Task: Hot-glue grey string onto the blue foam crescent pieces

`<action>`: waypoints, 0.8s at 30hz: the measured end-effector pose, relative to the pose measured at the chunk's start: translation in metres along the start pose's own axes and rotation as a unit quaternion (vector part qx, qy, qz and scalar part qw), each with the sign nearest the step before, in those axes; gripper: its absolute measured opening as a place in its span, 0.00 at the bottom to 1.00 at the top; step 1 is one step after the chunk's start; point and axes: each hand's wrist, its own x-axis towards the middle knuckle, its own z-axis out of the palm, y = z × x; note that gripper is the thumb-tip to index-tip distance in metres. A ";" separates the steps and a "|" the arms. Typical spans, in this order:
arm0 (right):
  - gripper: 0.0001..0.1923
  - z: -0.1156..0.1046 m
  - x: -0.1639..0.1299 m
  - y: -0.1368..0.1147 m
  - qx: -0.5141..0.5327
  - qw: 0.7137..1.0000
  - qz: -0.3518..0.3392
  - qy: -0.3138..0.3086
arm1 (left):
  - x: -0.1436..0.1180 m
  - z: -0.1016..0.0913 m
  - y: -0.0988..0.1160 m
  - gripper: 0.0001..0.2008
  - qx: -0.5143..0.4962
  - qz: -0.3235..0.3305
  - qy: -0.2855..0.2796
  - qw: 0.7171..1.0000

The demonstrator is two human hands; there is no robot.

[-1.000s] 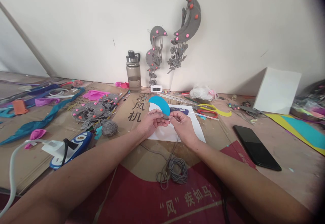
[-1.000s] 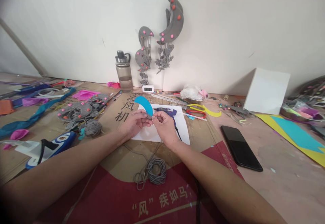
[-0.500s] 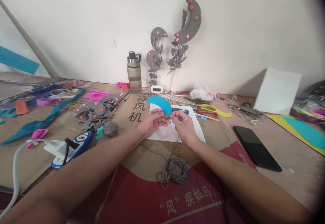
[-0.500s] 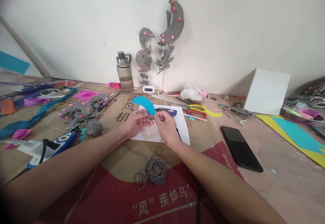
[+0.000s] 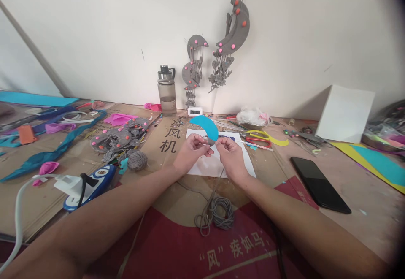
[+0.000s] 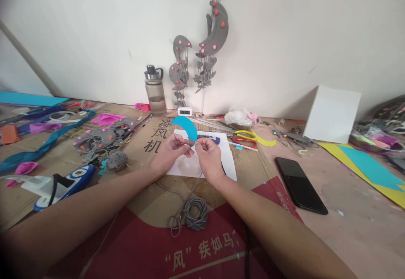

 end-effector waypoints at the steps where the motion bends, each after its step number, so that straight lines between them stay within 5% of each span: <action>1: 0.11 0.000 0.000 -0.001 0.000 1.000 -0.005 -0.003 | -0.001 0.002 -0.001 0.17 0.032 0.011 0.010 0.999; 6: 0.10 0.001 -0.005 -0.002 -0.042 0.996 -0.057 -0.052 | -0.003 0.006 -0.006 0.16 0.130 0.035 0.044 0.990; 13: 0.11 0.000 -0.006 0.001 -0.081 0.990 -0.091 -0.075 | -0.004 0.007 0.001 0.10 0.134 0.004 0.048 0.990; 24: 0.09 -0.002 -0.004 0.003 -0.102 0.989 -0.088 -0.062 | -0.002 0.001 0.004 0.13 -0.010 -0.051 0.025 0.998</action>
